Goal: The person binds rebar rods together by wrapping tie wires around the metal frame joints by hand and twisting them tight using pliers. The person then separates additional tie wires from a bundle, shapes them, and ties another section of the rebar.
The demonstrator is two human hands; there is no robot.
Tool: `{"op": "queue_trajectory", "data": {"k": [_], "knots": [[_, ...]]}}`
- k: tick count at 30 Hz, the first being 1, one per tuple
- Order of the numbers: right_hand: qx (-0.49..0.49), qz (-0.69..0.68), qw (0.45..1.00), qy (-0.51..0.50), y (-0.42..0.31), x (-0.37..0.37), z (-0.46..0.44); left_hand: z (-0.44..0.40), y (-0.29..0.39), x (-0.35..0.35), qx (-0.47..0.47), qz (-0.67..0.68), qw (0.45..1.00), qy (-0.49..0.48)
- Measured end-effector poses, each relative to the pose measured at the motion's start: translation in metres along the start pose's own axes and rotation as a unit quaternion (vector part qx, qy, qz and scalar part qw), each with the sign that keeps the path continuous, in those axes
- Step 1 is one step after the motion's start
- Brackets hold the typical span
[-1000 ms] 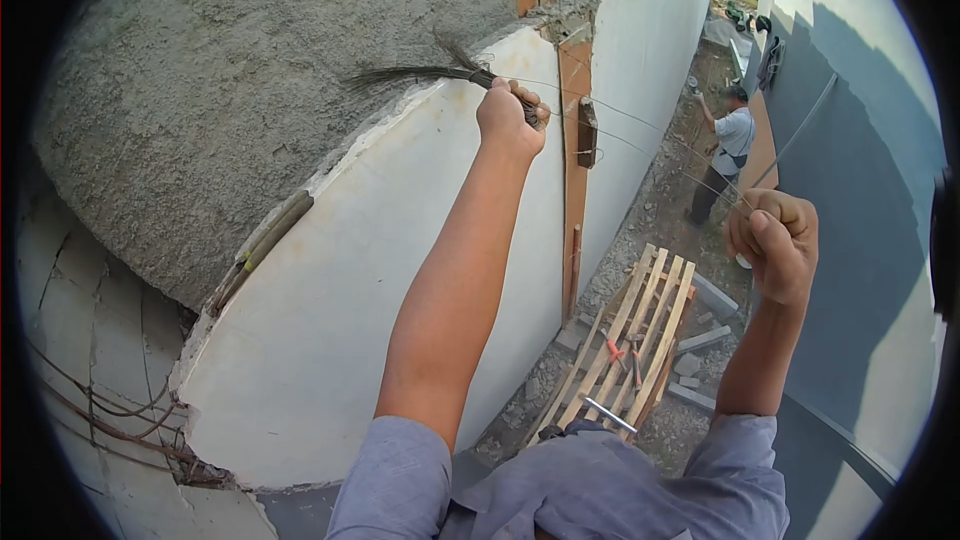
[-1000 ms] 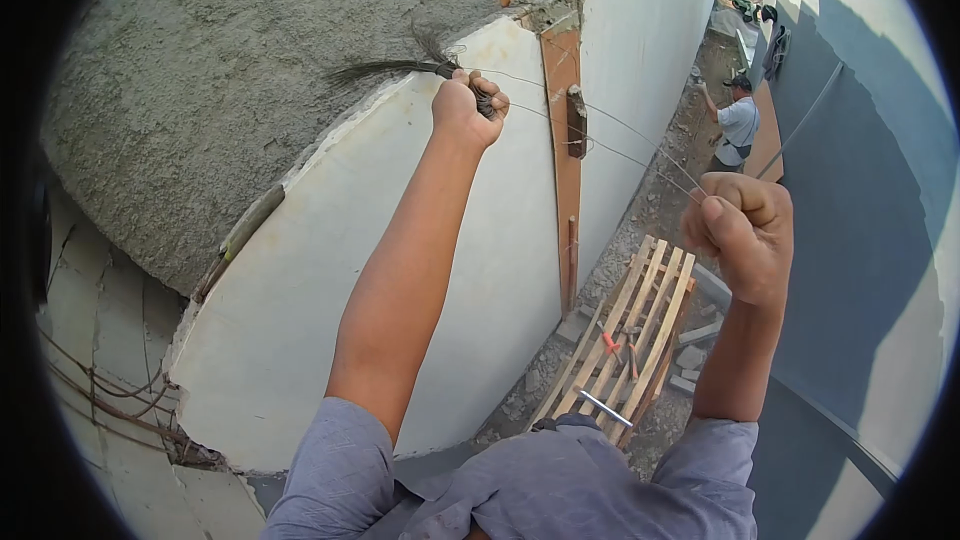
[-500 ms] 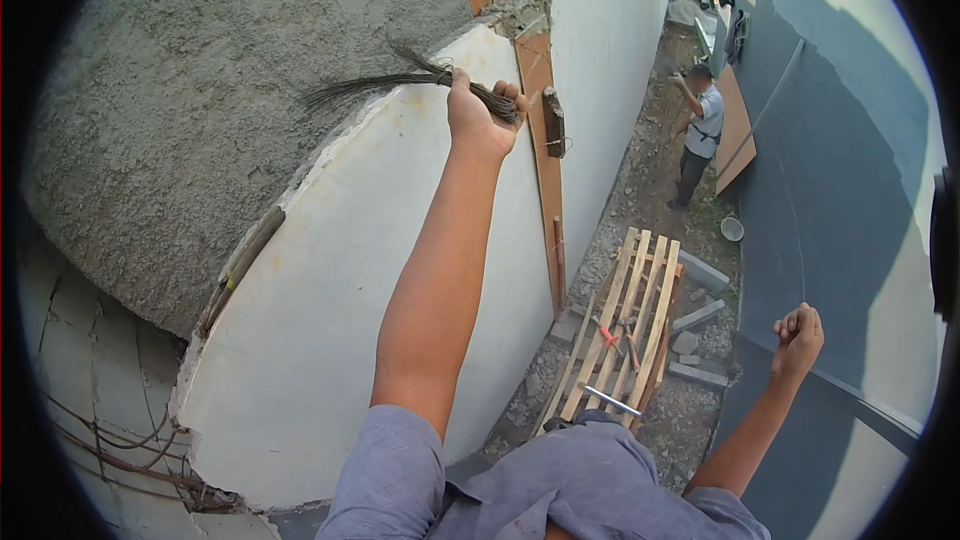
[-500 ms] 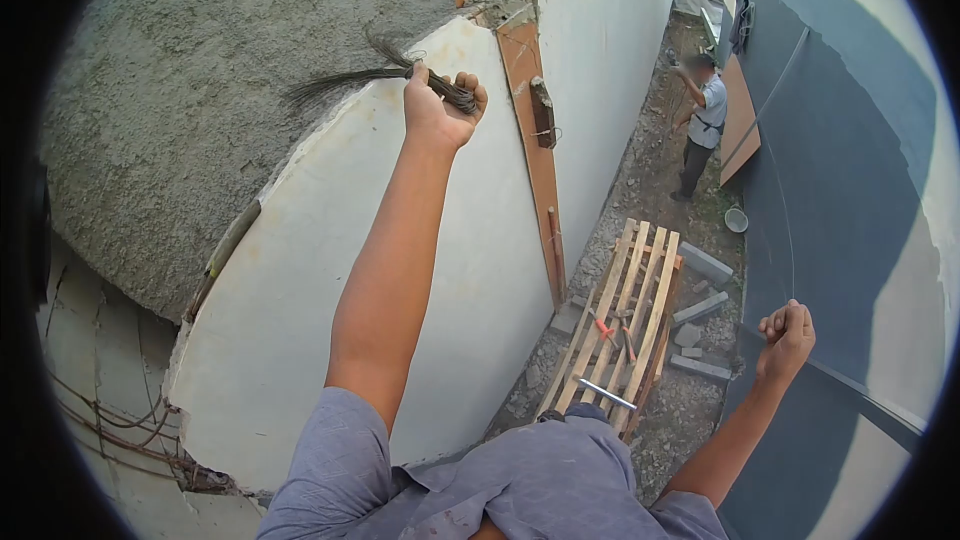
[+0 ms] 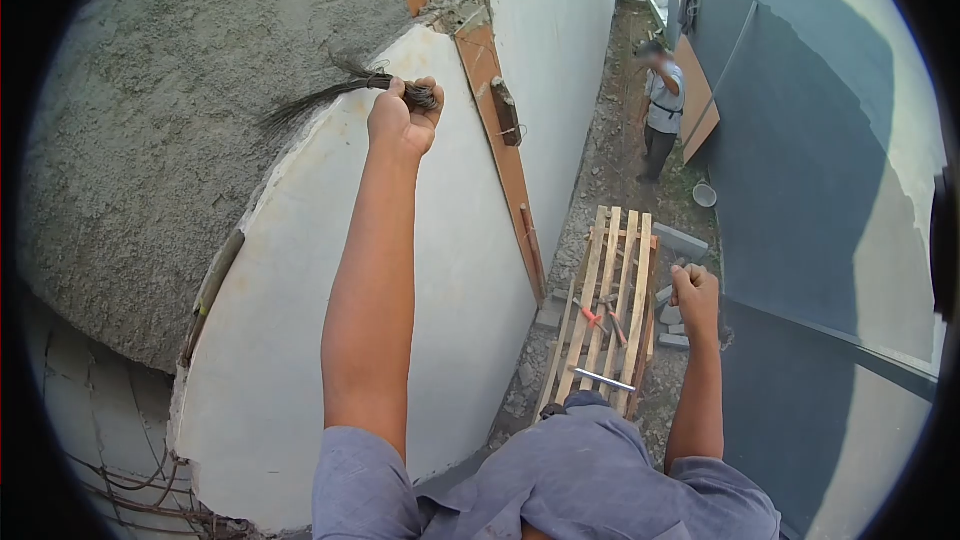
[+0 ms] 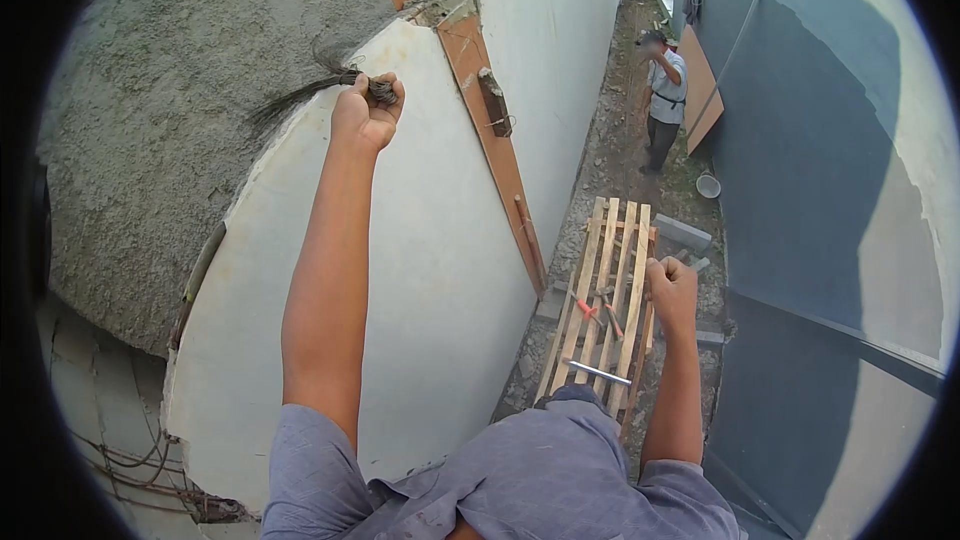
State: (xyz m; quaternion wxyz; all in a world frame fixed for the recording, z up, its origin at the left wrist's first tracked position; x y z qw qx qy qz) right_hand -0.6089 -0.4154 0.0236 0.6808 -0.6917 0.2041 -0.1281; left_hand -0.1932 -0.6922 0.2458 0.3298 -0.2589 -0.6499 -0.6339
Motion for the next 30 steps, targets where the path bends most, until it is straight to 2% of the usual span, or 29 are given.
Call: {"op": "queue_trajectory", "data": {"k": [6,12,16,18,20,22,23,25,28,30], "knots": [[0.023,0.049,0.999,-0.01,0.006,0.016,0.009,0.016,-0.001,0.009,-0.04,-0.026,0.998,-0.029],[-0.015,0.172,0.985,-0.023,0.0,0.026,0.013,0.026,0.004,0.011,-0.039,-0.059,0.997,-0.006],[-0.006,0.192,0.98,-0.048,-0.007,0.04,0.027,0.064,-0.012,-0.014,-0.006,-0.105,0.994,0.018],[0.015,0.233,0.963,-0.132,0.005,0.062,0.039,0.094,-0.046,-0.048,0.006,-0.279,0.96,-0.023],[0.021,0.242,0.94,-0.24,0.01,0.092,0.052,0.14,-0.101,-0.067,-0.002,-0.484,0.863,-0.143],[0.019,0.222,0.9,-0.374,0.01,0.127,0.079,0.202,-0.166,-0.081,-0.019,-0.538,0.775,-0.333],[0.008,0.181,0.908,-0.377,0.005,0.136,0.083,0.232,-0.194,-0.095,-0.052,-0.548,0.74,-0.387],[-0.017,0.102,0.915,-0.39,-0.005,0.154,0.089,0.281,-0.226,-0.125,-0.117,-0.539,0.716,-0.428],[0.049,0.077,0.921,-0.38,-0.007,0.164,0.088,0.303,-0.222,-0.182,-0.256,-0.508,0.768,-0.295],[0.066,0.065,0.923,-0.372,-0.005,0.171,0.088,0.312,-0.196,-0.205,-0.223,-0.497,0.8,-0.252]]}}
Point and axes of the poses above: each hand's wrist, its own z-axis away from the middle knuckle, its own x-axis out of the palm, y = z × x, the point moved 10 cm from there along -z, towards the middle knuckle, and after that the axes turned 4 degrees about -y, right-handed, at the moved point
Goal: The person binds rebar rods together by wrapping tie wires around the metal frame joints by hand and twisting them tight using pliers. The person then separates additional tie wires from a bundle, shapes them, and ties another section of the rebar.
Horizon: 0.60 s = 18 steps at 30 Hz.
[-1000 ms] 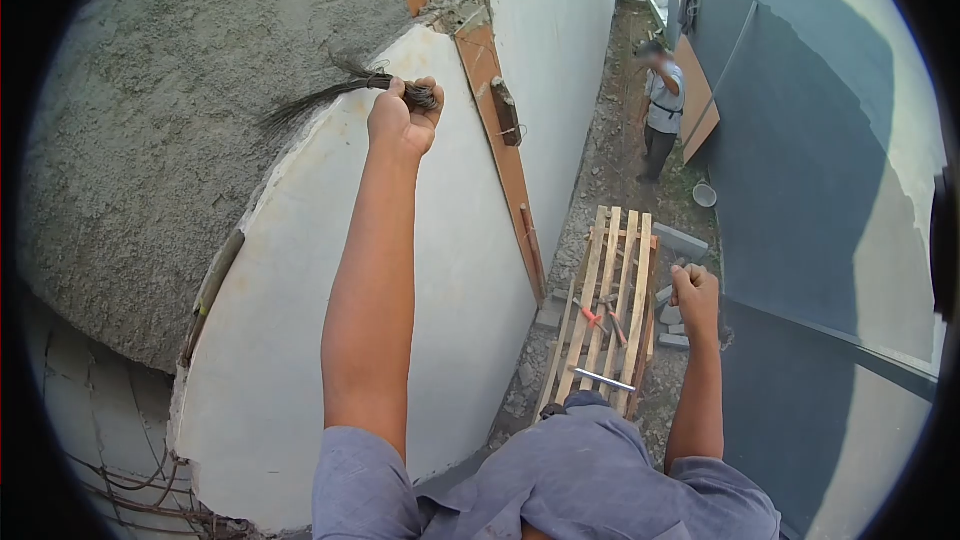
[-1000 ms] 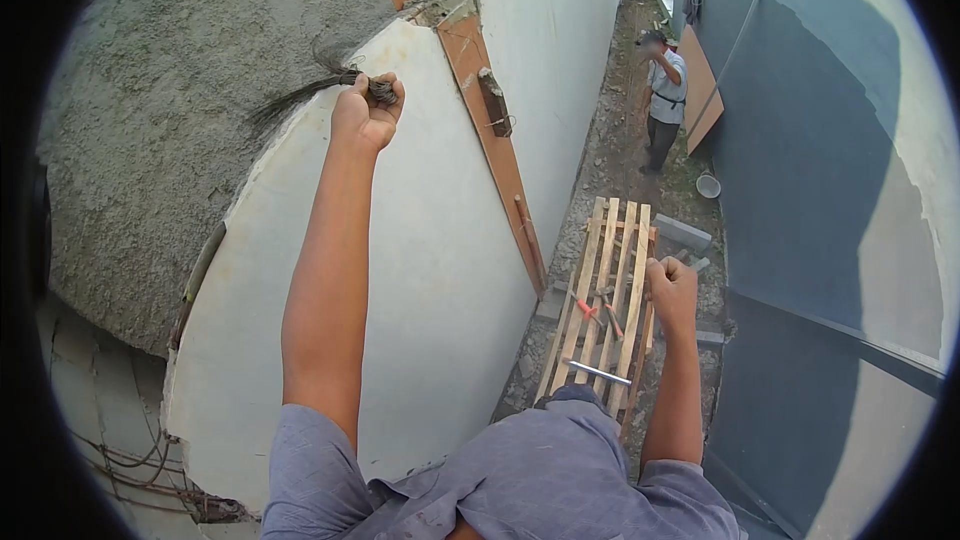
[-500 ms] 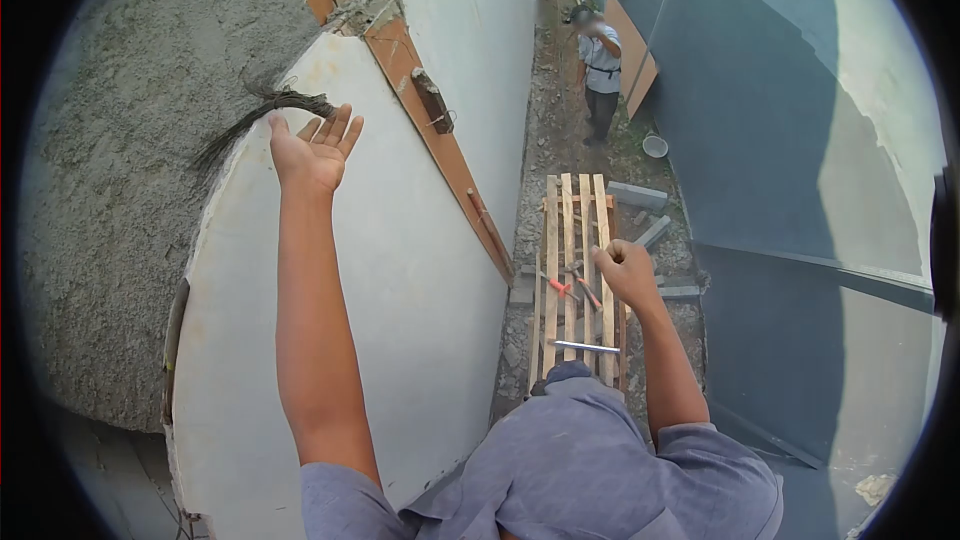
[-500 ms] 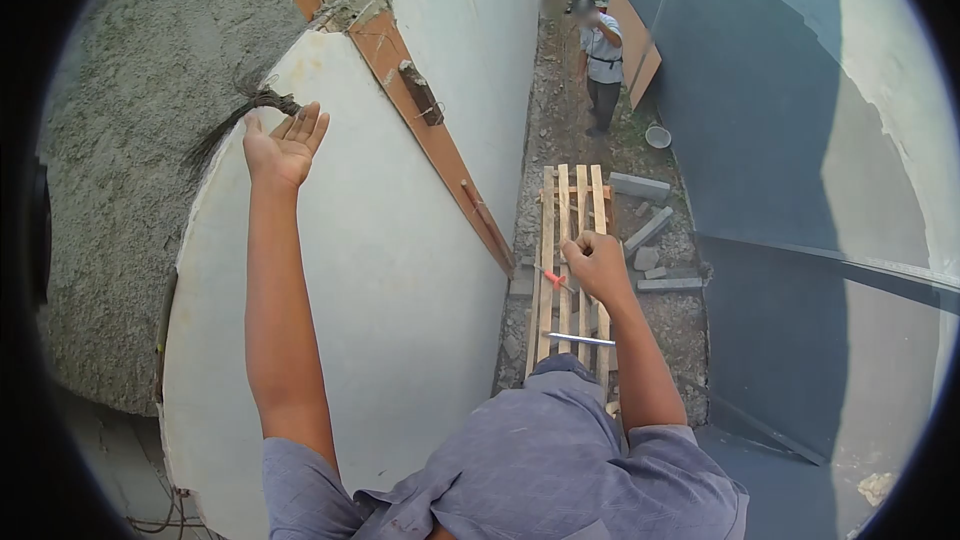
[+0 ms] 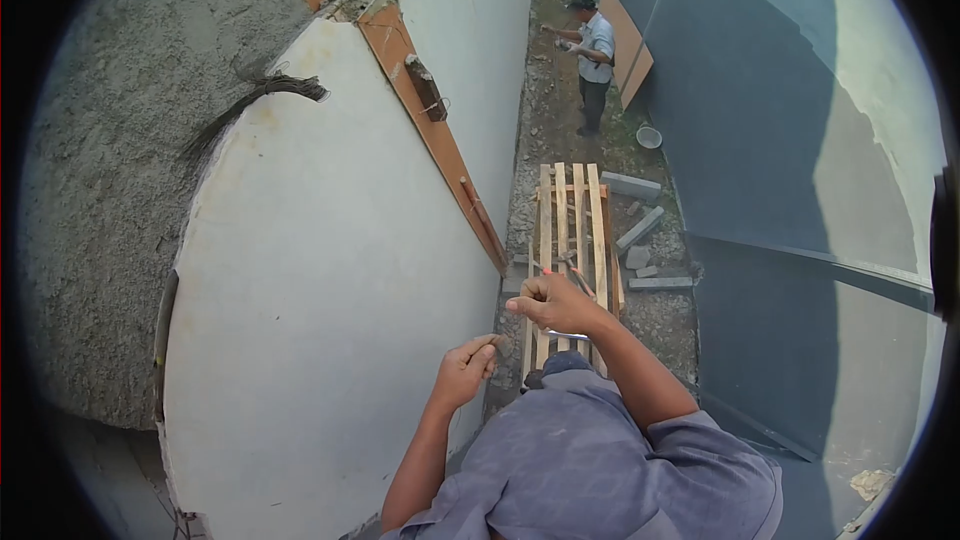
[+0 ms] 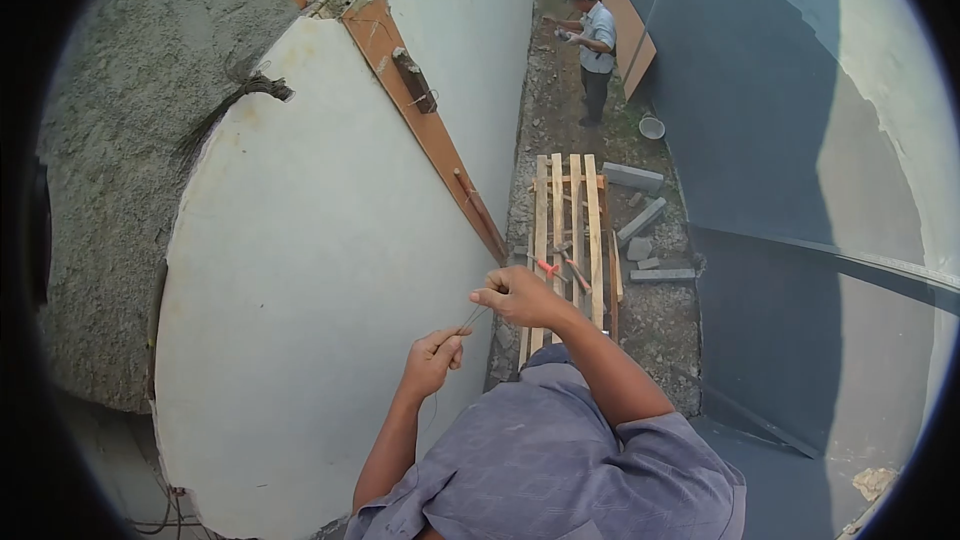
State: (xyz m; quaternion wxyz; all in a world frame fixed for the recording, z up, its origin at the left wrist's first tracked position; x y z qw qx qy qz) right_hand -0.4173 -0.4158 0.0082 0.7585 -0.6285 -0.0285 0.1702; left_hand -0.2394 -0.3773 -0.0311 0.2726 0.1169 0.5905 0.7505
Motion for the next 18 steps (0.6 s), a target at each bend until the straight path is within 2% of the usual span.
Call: {"op": "queue_trajectory", "data": {"k": [1,5,8,9,11,13,16,18], "knots": [[0.017,-0.011,1.0,0.022,0.003,-0.001,-0.003,0.014,-0.006,-0.009,0.008,0.013,1.0,0.022],[0.036,0.021,0.991,0.129,0.011,-0.021,-0.003,0.081,-0.061,-0.045,-0.085,-0.03,0.991,0.097],[-0.06,0.203,0.961,0.177,-0.004,-0.006,0.0,0.119,-0.103,-0.054,-0.129,-0.063,0.981,0.129],[-0.14,0.304,0.919,0.206,-0.029,0.008,0.013,0.127,-0.115,-0.054,-0.132,-0.089,0.977,0.14],[-0.26,0.289,0.916,0.098,-0.05,0.061,0.024,0.131,-0.121,-0.05,-0.136,-0.105,0.974,0.145],[-0.37,0.281,0.886,0.004,-0.057,0.12,0.044,0.123,-0.114,-0.037,-0.137,-0.088,0.977,0.135],[-0.224,0.407,0.861,-0.206,0.01,0.194,0.034,0.113,-0.102,-0.029,-0.162,0.009,0.98,0.113],[-0.197,0.373,0.886,-0.191,0.015,0.181,0.031,0.118,-0.093,-0.038,-0.144,-0.016,0.981,0.125]]}}
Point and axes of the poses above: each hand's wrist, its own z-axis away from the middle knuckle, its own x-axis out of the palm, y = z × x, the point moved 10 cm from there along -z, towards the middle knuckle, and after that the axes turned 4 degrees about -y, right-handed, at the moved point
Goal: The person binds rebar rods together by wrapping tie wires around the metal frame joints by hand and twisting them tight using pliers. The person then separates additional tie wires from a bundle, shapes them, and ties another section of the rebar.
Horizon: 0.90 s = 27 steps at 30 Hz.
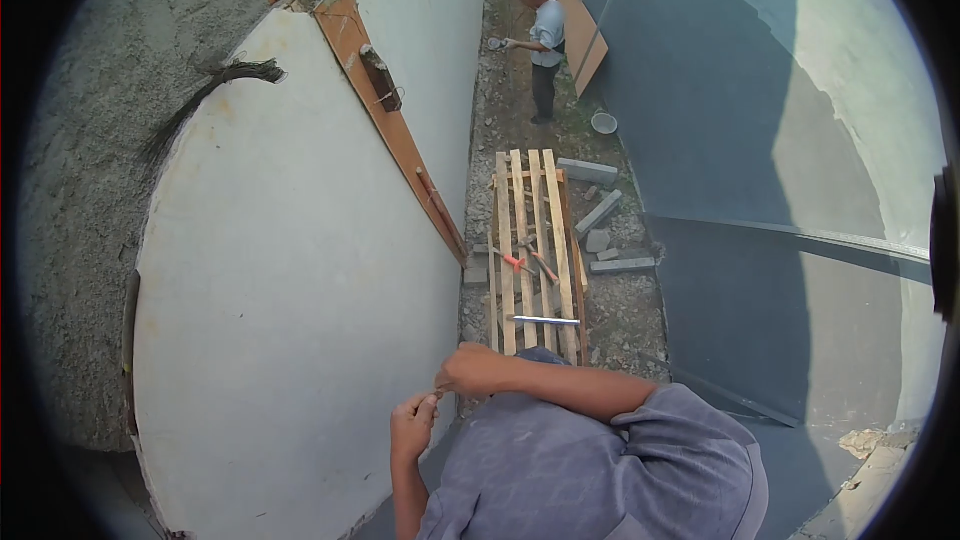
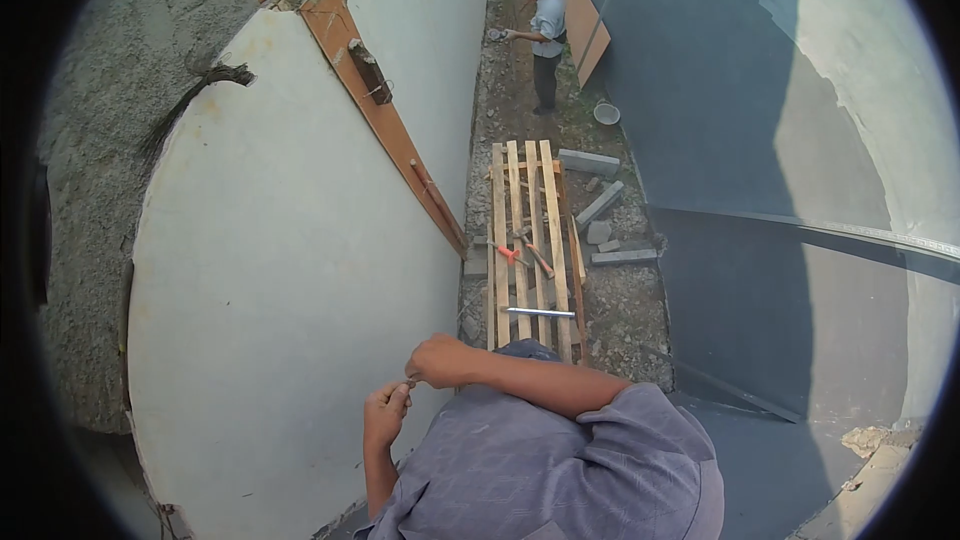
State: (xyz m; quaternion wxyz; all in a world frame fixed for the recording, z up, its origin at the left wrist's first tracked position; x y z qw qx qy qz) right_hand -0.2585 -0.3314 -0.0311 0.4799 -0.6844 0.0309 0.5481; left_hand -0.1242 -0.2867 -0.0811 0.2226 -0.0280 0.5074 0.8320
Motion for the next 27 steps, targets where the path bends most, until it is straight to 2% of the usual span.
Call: {"op": "queue_trajectory", "data": {"k": [5,7,10,13,16,19,22,25,27], "knots": [[0.065,-0.007,0.998,0.026,0.041,-0.02,0.027,0.021,-0.026,-0.024,-0.031,-0.093,0.995,0.01],[0.074,-0.015,0.997,-0.012,0.039,-0.009,0.028,0.026,-0.036,-0.026,-0.059,-0.1,0.993,0.006],[0.043,-0.046,0.997,-0.046,0.016,0.013,0.018,0.017,-0.016,-0.009,-0.004,-0.122,0.993,0.0],[0.022,-0.078,0.996,-0.043,-0.005,0.02,0.006,0.006,-0.002,0.007,0.017,-0.101,0.995,-0.019],[0.05,-0.081,0.994,-0.055,0.004,0.01,0.01,0.015,-0.01,-0.008,0.013,-0.087,0.996,-0.004],[0.064,-0.095,0.991,-0.073,0.017,0.006,0.017,0.032,-0.031,-0.024,-0.052,-0.075,0.996,-0.001],[0.051,-0.087,0.992,-0.079,0.015,0.013,0.013,0.037,-0.04,-0.023,-0.054,-0.044,0.997,0.012],[0.051,-0.071,0.992,-0.088,0.005,0.016,0.001,0.031,-0.034,-0.021,-0.005,-0.038,0.998,0.058],[0.049,-0.078,0.993,-0.076,0.002,0.012,-0.004,0.033,-0.035,-0.02,-0.021,0.024,0.996,0.081]]}}
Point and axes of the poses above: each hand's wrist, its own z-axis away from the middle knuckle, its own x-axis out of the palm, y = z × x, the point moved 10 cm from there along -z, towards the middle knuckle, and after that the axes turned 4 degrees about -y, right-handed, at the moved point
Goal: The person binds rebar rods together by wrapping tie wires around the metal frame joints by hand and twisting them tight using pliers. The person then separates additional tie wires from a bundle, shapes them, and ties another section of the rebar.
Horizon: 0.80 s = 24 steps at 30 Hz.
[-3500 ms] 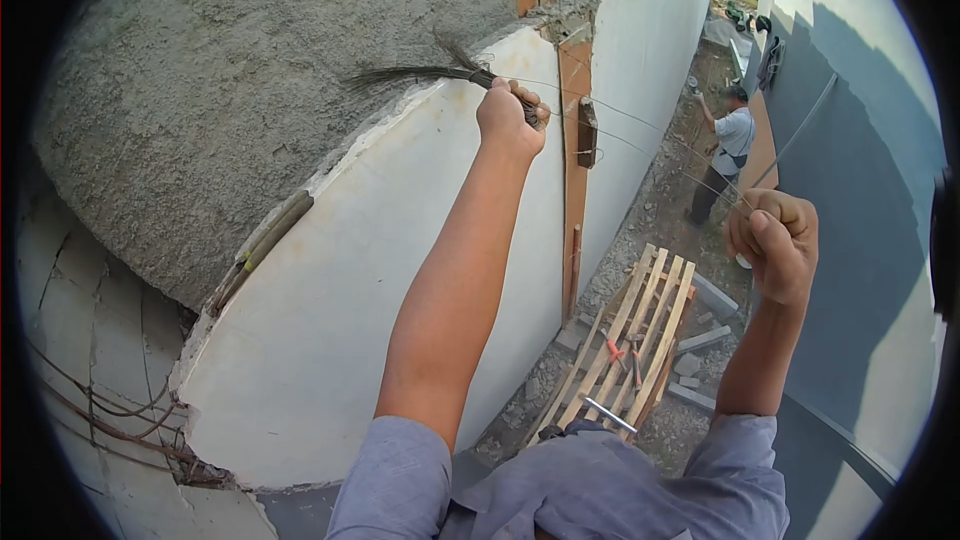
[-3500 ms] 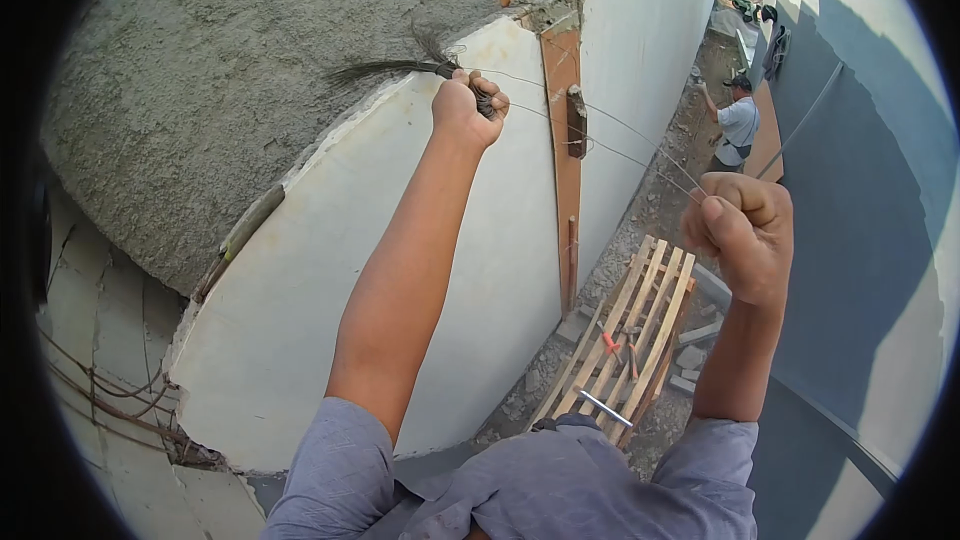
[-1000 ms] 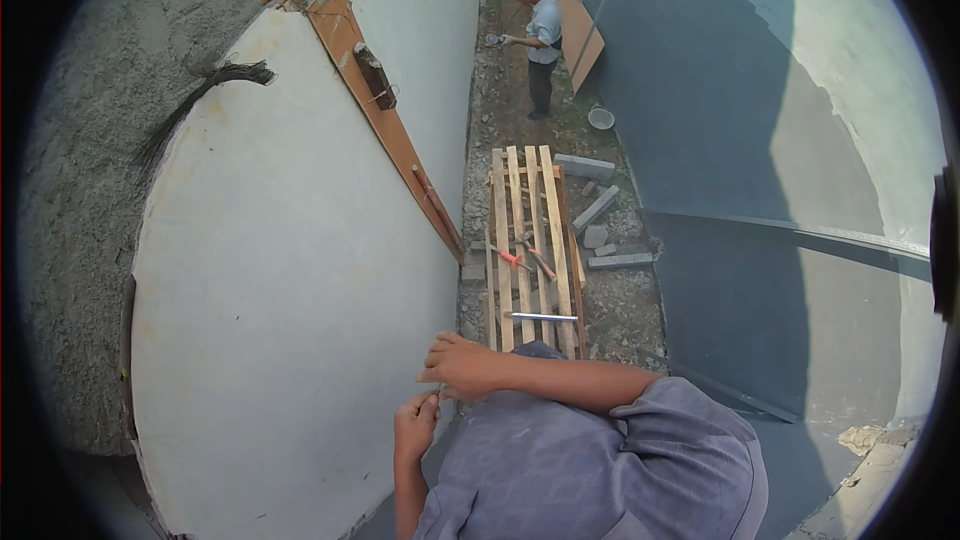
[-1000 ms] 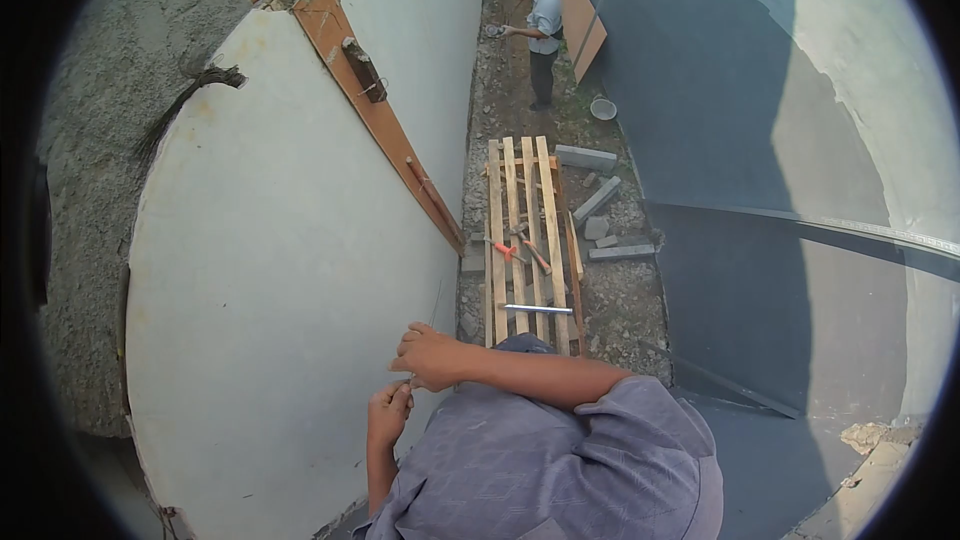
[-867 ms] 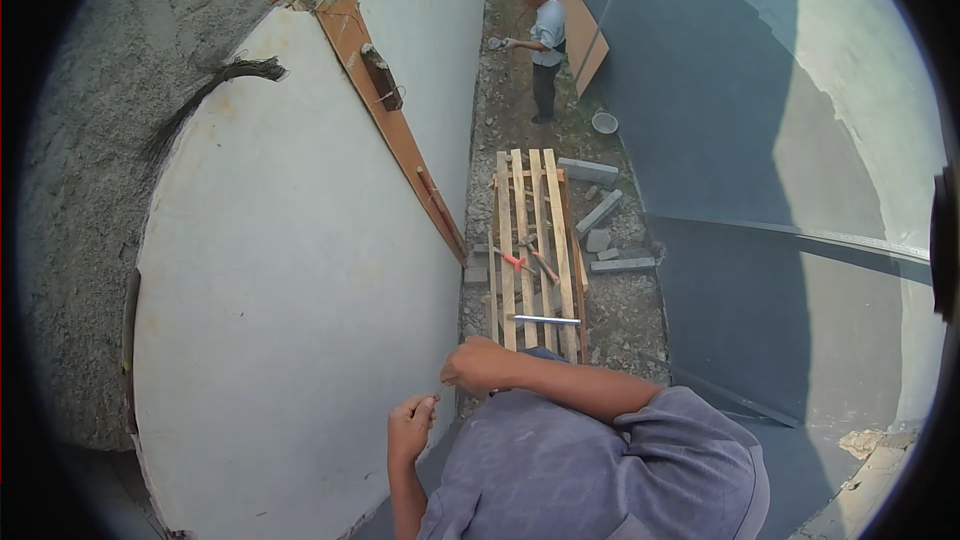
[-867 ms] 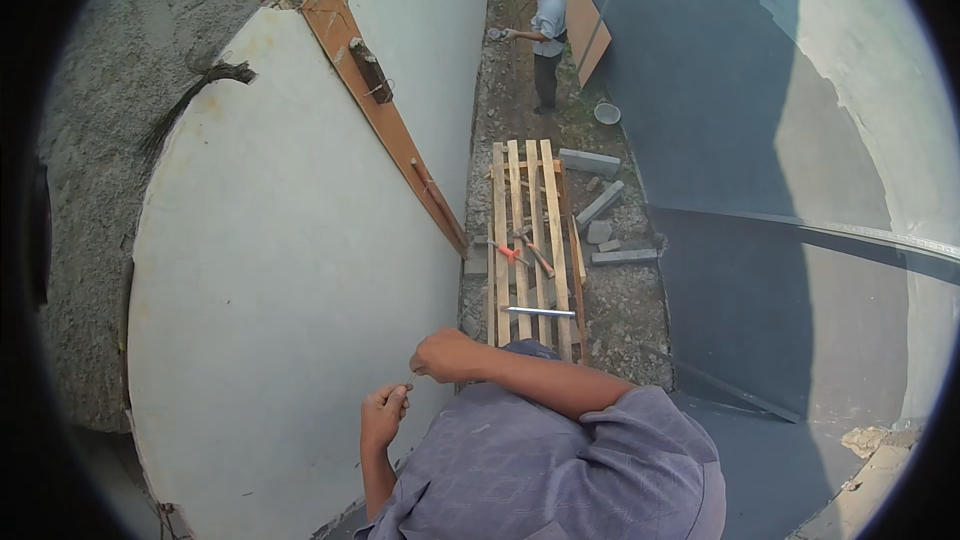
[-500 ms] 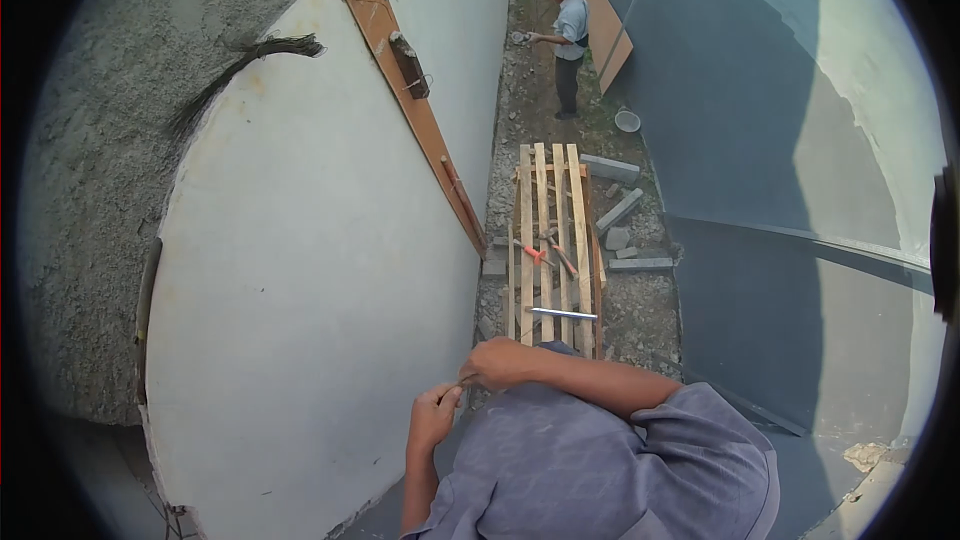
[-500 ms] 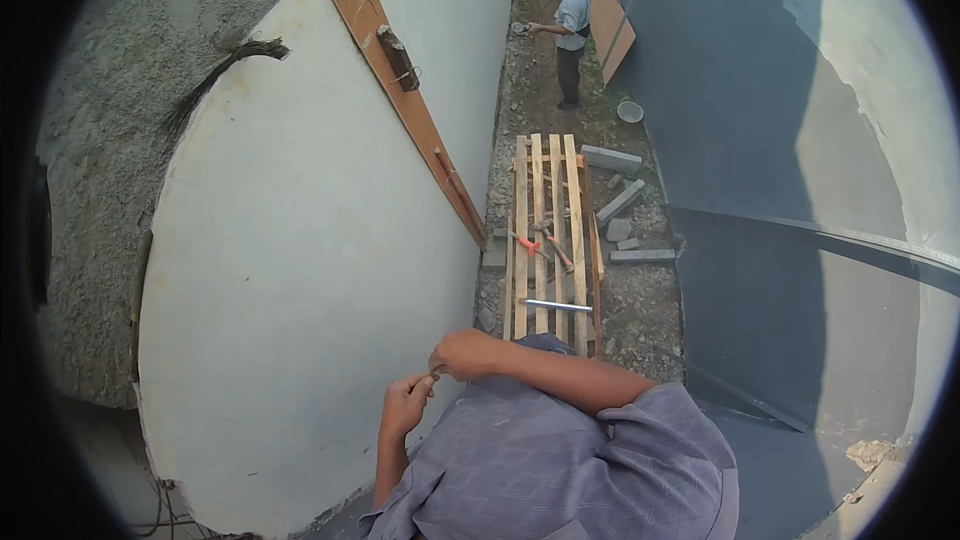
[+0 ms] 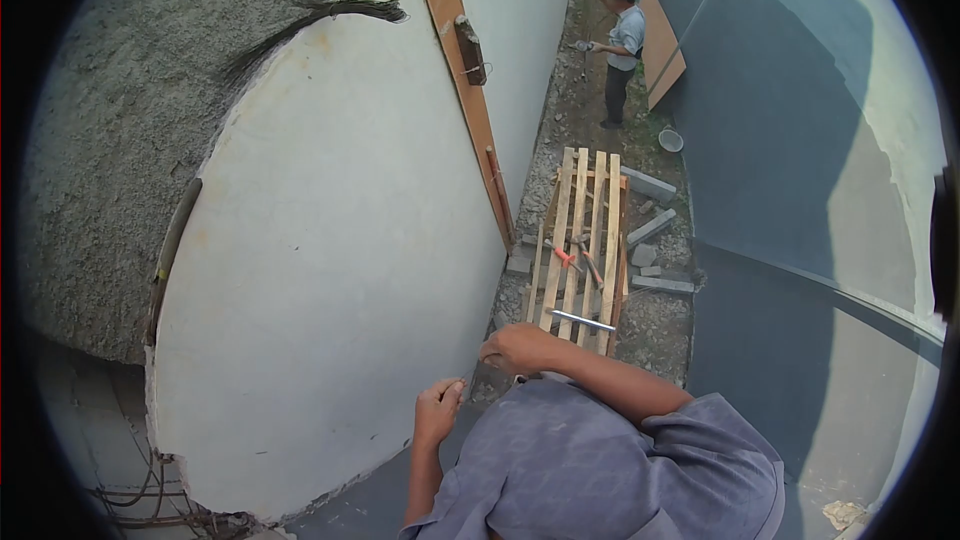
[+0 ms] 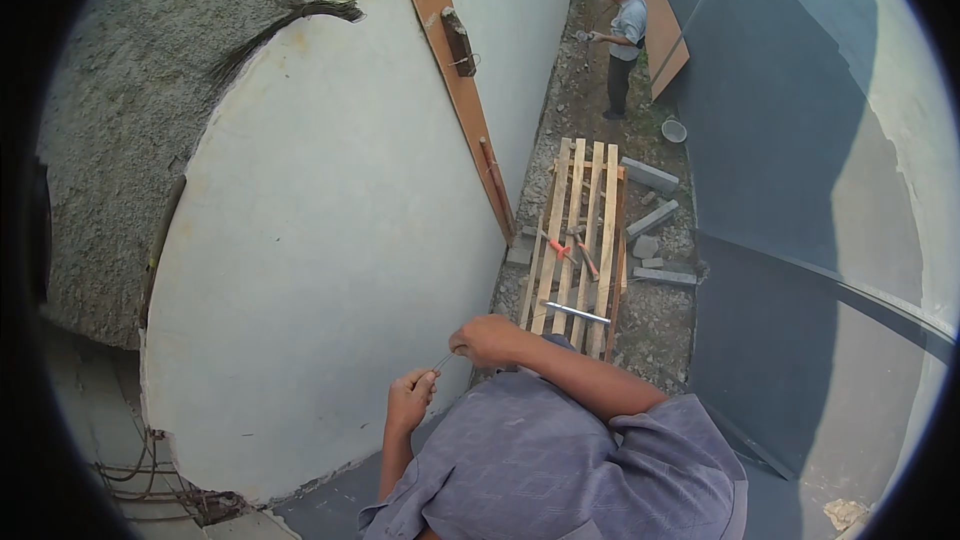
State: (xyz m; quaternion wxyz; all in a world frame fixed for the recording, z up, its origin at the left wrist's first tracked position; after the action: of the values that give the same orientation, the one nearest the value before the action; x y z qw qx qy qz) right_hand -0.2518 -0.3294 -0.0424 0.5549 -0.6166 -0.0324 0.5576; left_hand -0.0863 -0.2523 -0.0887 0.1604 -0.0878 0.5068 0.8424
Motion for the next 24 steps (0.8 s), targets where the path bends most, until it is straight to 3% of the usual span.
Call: {"op": "queue_trajectory", "data": {"k": [4,10,16,17,19,22,24], "knots": [[-0.014,-0.039,0.998,0.036,0.001,-0.007,-0.002,0.006,-0.005,-0.008,-0.011,0.078,0.996,0.032],[-0.047,-0.1,0.994,0.01,-0.005,0.005,-0.005,0.006,-0.015,-0.014,0.007,0.03,0.999,0.043],[-0.052,-0.089,0.994,-0.032,-0.015,0.006,-0.002,-0.003,0.008,0.008,0.012,-0.013,1.0,-0.014],[-0.054,-0.083,0.995,-0.03,-0.012,0.006,-0.002,-0.003,0.009,0.007,0.004,0.034,0.999,0.008],[-0.016,-0.133,0.982,0.134,0.018,-0.038,-0.004,-0.003,0.013,0.008,-0.01,0.126,0.991,0.049],[0.13,-0.282,0.874,0.372,0.105,-0.132,0.004,-0.002,0.024,0.001,0.025,0.156,0.984,0.087],[0.155,-0.328,0.822,0.439,0.153,-0.176,0.003,-0.003,0.021,0.007,0.016,0.142,0.989,0.045]]}}
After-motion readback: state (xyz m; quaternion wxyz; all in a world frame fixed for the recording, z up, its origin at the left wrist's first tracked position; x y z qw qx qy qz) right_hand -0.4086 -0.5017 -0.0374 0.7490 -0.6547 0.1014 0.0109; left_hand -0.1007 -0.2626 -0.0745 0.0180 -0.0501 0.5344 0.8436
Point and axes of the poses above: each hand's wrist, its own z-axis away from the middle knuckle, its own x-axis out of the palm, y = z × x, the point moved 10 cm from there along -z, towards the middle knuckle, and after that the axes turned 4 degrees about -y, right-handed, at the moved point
